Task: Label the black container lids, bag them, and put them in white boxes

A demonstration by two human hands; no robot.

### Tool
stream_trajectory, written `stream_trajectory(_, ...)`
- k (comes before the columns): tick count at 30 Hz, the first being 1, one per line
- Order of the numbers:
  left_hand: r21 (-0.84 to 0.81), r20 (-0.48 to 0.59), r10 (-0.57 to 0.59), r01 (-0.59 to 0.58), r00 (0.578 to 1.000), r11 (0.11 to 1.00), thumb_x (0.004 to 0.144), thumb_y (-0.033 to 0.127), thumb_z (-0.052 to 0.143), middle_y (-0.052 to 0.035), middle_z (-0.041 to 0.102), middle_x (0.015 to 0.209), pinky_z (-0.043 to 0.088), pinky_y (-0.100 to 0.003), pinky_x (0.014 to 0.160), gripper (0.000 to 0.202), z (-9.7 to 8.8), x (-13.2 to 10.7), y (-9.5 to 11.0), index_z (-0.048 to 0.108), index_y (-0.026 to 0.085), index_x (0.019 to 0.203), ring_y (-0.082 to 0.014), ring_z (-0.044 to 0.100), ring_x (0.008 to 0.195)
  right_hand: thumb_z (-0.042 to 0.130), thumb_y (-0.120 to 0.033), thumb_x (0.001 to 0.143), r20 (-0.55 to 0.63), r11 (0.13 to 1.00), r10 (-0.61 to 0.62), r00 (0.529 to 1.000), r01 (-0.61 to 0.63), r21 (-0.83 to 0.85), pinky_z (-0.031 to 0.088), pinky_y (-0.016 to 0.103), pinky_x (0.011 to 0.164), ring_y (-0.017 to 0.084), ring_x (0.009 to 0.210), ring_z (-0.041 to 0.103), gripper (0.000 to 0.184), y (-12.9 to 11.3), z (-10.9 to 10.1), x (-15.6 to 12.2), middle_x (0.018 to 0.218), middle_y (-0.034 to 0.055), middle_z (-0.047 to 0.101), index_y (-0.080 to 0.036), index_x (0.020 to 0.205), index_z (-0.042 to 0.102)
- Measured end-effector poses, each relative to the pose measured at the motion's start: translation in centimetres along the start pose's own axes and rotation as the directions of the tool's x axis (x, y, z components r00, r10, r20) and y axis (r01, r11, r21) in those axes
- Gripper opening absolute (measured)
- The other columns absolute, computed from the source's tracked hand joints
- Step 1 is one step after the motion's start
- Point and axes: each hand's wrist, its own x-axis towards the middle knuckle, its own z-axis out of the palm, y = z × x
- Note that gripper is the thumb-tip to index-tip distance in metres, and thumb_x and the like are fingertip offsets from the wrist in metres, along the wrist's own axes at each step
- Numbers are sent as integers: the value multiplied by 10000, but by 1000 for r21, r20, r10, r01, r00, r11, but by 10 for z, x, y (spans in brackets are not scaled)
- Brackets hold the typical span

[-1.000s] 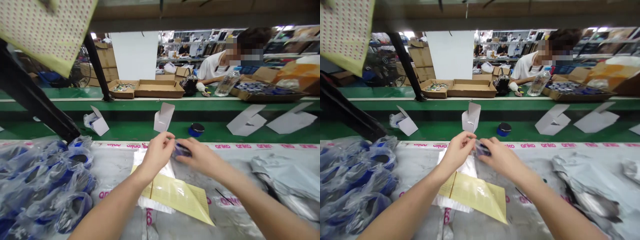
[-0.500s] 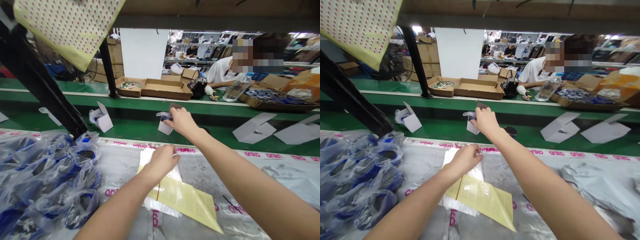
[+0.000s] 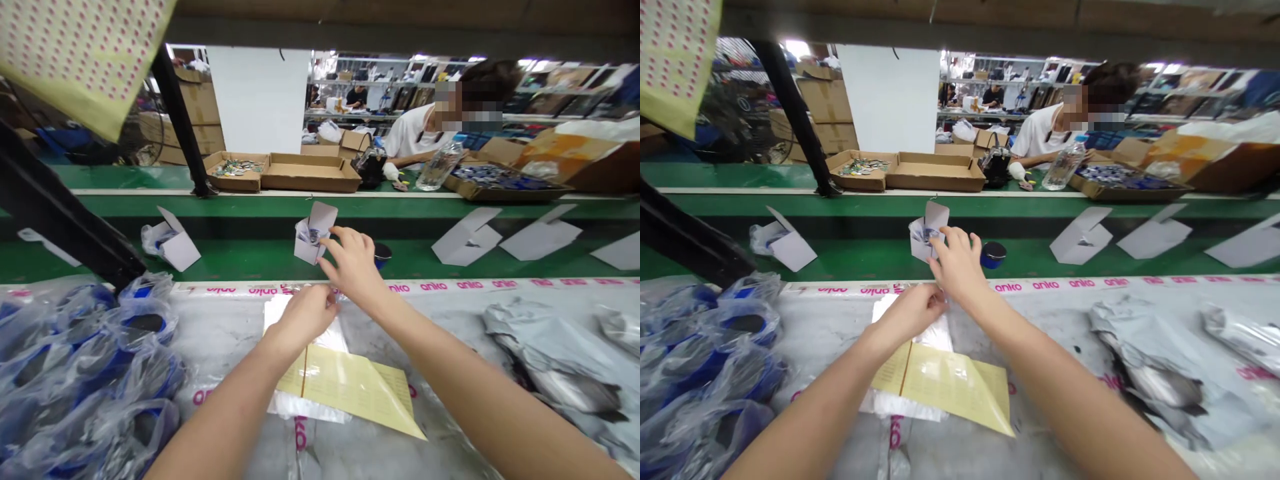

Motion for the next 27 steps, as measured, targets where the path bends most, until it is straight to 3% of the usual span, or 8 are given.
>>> stream_trajectory(3, 10, 24, 21, -21, 1000, 1000, 934, 146, 593, -47, 698, 874, 421, -319, 721, 130, -7, -1, -4, 667, 180, 832, -243, 660, 887, 581, -314, 932, 256, 950, 149, 955, -210, 232, 471, 446, 872, 312, 1030, 617, 187, 18, -21, -32, 1060, 129, 704, -193, 990, 711)
stream_trajectory(5, 84, 19, 29, -30, 999, 996, 907, 145, 652, -59, 680, 958, 430, -325, 775, 43, -11, 0, -10, 680, 177, 911, -250, 638, 960, 585, -371, 937, 519, 852, 159, 840, -382, 357, 480, 353, 725, 245, 815, 638, 207, 24, -32, -55, 846, 67, 704, -201, 896, 696)
stream_trajectory(7, 182, 34, 44, -49, 998, 982, 834, 136, 748, -80, 646, 1054, 432, -338, 845, 174, -14, 2, -17, 680, 170, 990, -270, 599, 1055, 649, -393, 904, 654, 782, 93, 750, -462, 419, 455, 309, 659, 208, 740, 622, 188, 23, -36, -74, 787, 29, 687, -208, 885, 682)
stream_trajectory(13, 220, 39, 30, -37, 999, 975, 784, 70, 714, -20, 650, 910, 404, -302, 734, 149, -22, 8, -27, 655, 188, 852, -218, 604, 911, 722, -266, 832, 526, 838, 121, 842, -371, 401, 438, 319, 746, 206, 841, 603, 85, 11, -24, -97, 879, 38, 668, -205, 830, 662)
stream_trajectory(18, 152, 68, 6, -16, 998, 988, 844, 120, 587, 5, 656, 796, 377, -295, 663, 113, -34, 4, -19, 631, 190, 766, -182, 582, 771, 636, -326, 876, 533, 687, 159, 831, -480, 545, 451, 308, 686, 189, 761, 613, 136, 17, -31, -101, 852, 35, 708, -199, 884, 686)
stream_trajectory(22, 225, 79, -17, -1, 997, 974, 916, 222, 592, -34, 682, 925, 401, -325, 717, 91, -39, -1, -9, 674, 191, 891, -223, 597, 857, 612, -370, 896, 562, 675, 138, 816, -493, 550, 403, 276, 582, 164, 659, 568, 223, 21, -51, -106, 711, 0, 652, -208, 756, 672)
stream_trajectory(25, 204, 56, 107, -116, 993, 972, 912, 251, 658, -51, 671, 1054, 424, -344, 838, 83, -33, -7, 5, 693, 195, 961, -248, 598, 1007, 653, -430, 884, 653, 681, 8, 757, -483, 551, 368, 261, 523, 153, 615, 540, 265, 22, -68, -109, 670, -17, 606, -220, 724, 679)
stream_trajectory(27, 80, 196, 211, -230, 958, 970, 891, 243, 691, -26, 678, 1051, 430, -323, 856, 74, -24, -11, 15, 700, 212, 957, -228, 606, 1009, 756, -419, 808, 687, 691, -98, 720, -447, 568, 412, 258, 565, 160, 679, 575, 193, 24, -75, -110, 761, -13, 639, -231, 823, 713)
